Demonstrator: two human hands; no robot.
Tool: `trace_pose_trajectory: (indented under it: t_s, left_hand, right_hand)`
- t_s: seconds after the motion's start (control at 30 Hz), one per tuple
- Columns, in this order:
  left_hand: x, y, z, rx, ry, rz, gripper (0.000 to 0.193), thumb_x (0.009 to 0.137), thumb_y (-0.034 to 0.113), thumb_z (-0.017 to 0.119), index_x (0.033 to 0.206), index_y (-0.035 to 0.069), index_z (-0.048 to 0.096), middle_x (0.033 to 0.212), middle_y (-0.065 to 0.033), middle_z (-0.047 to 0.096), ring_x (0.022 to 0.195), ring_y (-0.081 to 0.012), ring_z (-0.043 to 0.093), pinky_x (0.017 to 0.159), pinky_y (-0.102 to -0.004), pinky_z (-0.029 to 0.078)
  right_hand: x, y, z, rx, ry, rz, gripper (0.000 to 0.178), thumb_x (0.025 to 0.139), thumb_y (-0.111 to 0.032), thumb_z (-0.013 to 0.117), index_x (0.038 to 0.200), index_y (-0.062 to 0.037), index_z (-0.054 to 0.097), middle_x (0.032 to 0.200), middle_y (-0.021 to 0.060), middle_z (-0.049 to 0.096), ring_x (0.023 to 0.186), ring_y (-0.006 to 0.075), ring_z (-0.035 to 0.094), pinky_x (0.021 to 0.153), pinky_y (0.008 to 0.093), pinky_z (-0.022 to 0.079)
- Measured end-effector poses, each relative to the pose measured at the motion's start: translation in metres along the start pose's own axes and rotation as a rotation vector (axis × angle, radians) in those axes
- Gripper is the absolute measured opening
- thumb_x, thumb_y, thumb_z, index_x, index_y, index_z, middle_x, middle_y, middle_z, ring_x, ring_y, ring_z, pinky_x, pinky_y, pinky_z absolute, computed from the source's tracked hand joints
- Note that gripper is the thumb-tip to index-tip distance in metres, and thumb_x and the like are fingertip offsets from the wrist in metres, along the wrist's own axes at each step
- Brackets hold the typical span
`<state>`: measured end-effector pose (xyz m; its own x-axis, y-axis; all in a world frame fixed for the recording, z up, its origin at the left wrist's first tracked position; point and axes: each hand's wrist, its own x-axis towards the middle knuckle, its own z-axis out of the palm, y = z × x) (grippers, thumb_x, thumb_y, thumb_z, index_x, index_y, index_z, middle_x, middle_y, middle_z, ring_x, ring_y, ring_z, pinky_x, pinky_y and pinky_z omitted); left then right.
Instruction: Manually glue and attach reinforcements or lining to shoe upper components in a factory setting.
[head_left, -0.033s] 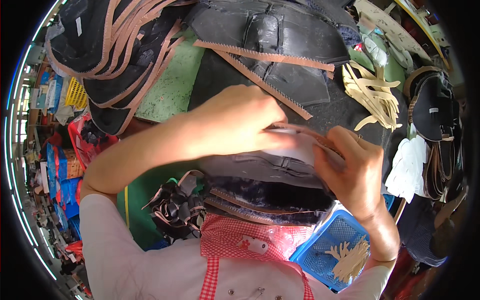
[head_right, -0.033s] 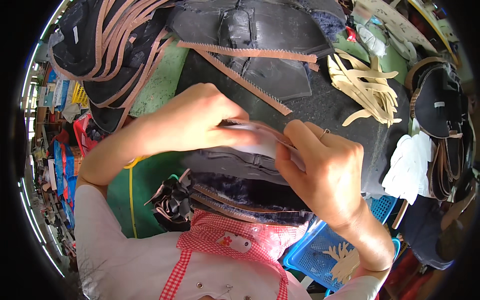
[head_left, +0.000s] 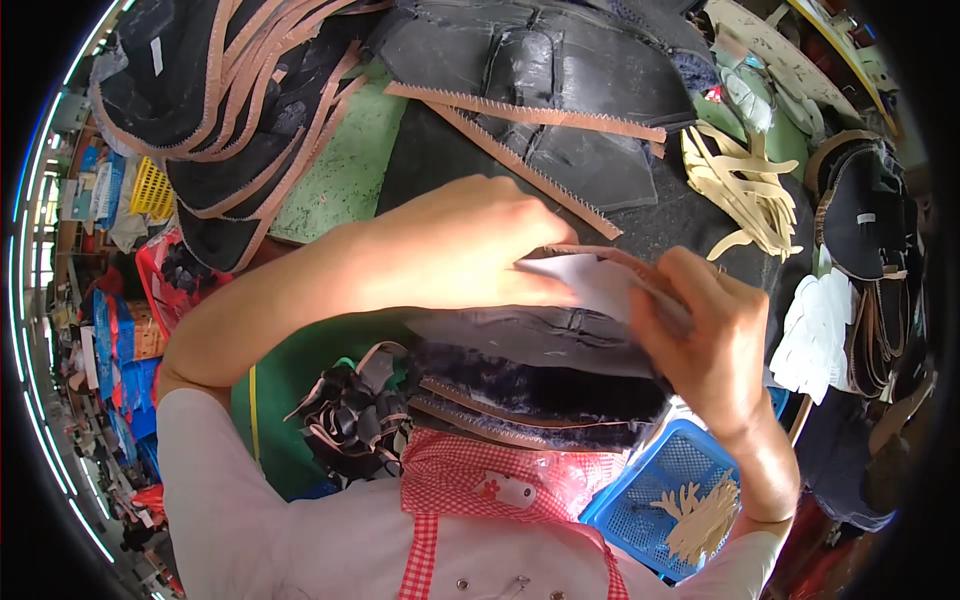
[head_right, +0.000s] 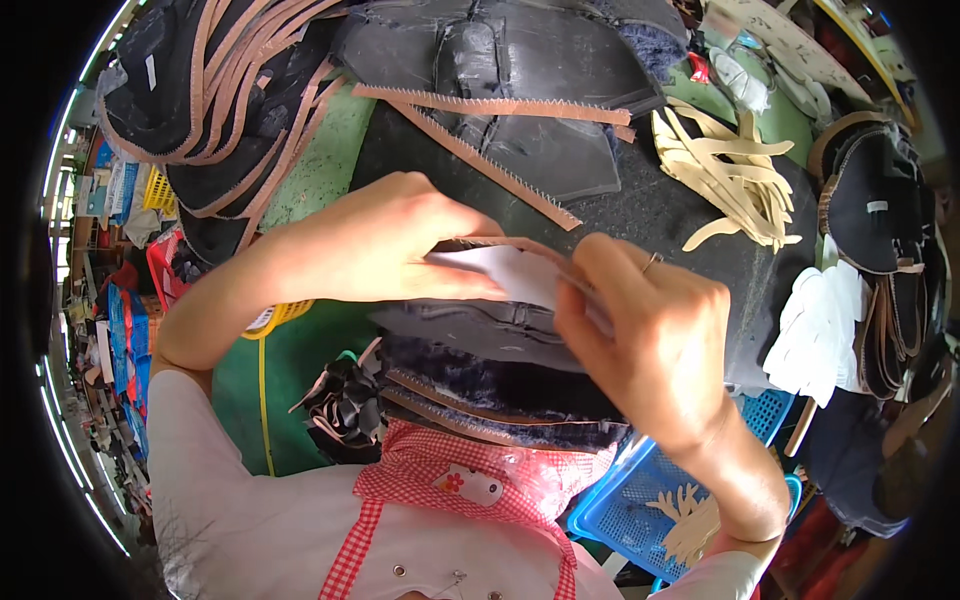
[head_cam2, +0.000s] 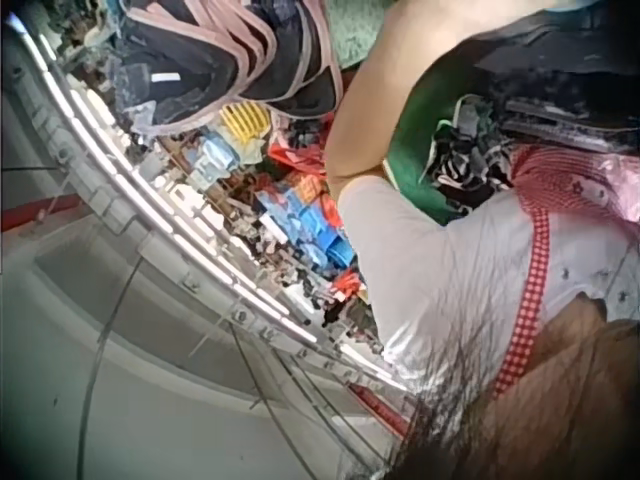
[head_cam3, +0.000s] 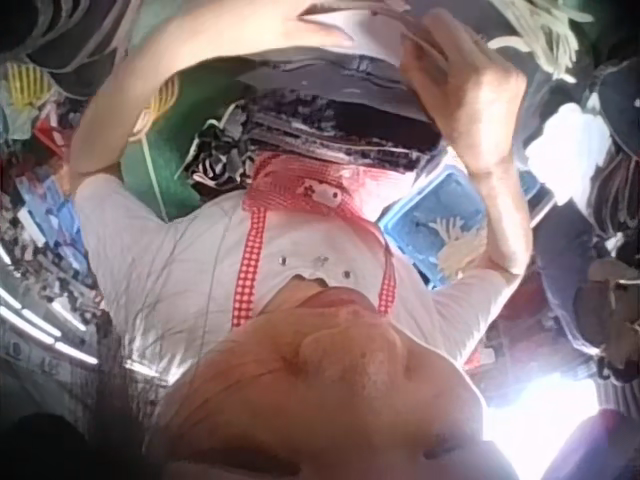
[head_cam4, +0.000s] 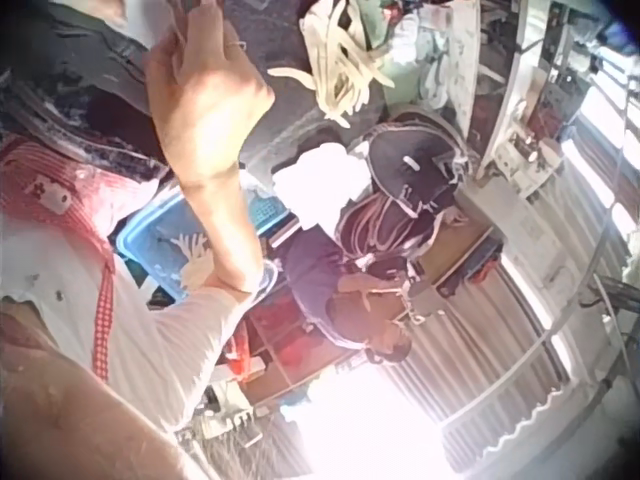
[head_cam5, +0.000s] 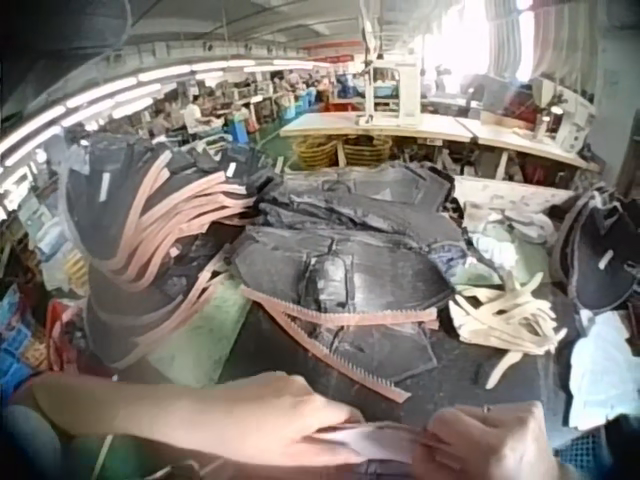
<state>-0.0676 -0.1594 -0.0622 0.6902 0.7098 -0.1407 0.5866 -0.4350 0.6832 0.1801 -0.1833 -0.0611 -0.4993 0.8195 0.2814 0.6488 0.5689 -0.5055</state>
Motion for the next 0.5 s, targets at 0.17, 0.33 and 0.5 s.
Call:
trace_pose_trajectory:
  t_s: [0.17,0.33,0.5]
  left_hand:
    - [-0.001,0.006,0.004,0.331,0.304,0.070,0.022,0.085,0.024,0.077,0.091,0.004,0.072,0.065,-0.0136,0.064,0.058,-0.0311,0.066,0.055,-0.0405,0.050]
    - [-0.009,0.007,0.005,0.552,0.840,0.411,0.020,0.064,0.011,0.079,0.084,0.007,0.075,0.076,-0.0026,0.069,0.070,-0.0209,0.071,0.054,-0.0295,0.052]
    - [-0.005,0.007,0.010,0.504,0.970,0.624,0.020,0.066,0.006,0.079,0.085,0.004,0.076,0.084,-0.0035,0.070,0.081,-0.0234,0.074,0.056,-0.0282,0.054]
  right_hand:
    - [0.005,0.000,-0.013,-0.154,0.134,-0.200,0.019,0.072,-0.003,0.075,0.080,-0.0073,0.059,0.072,0.0058,0.061,0.059,0.0272,0.061,0.054,0.0354,0.047]
    - [-0.016,0.004,-0.018,-0.210,0.444,-0.448,0.041,0.050,-0.011,0.079,0.091,-0.0087,0.073,0.086,0.0000,0.059,0.076,0.0212,0.058,0.064,0.0359,0.044]
    - [-0.017,-0.016,-0.025,-0.186,0.379,-0.306,0.050,0.068,-0.014,0.080,0.114,-0.0023,0.065,0.109,0.0137,0.069,0.098,0.0307,0.065,0.084,0.0428,0.048]
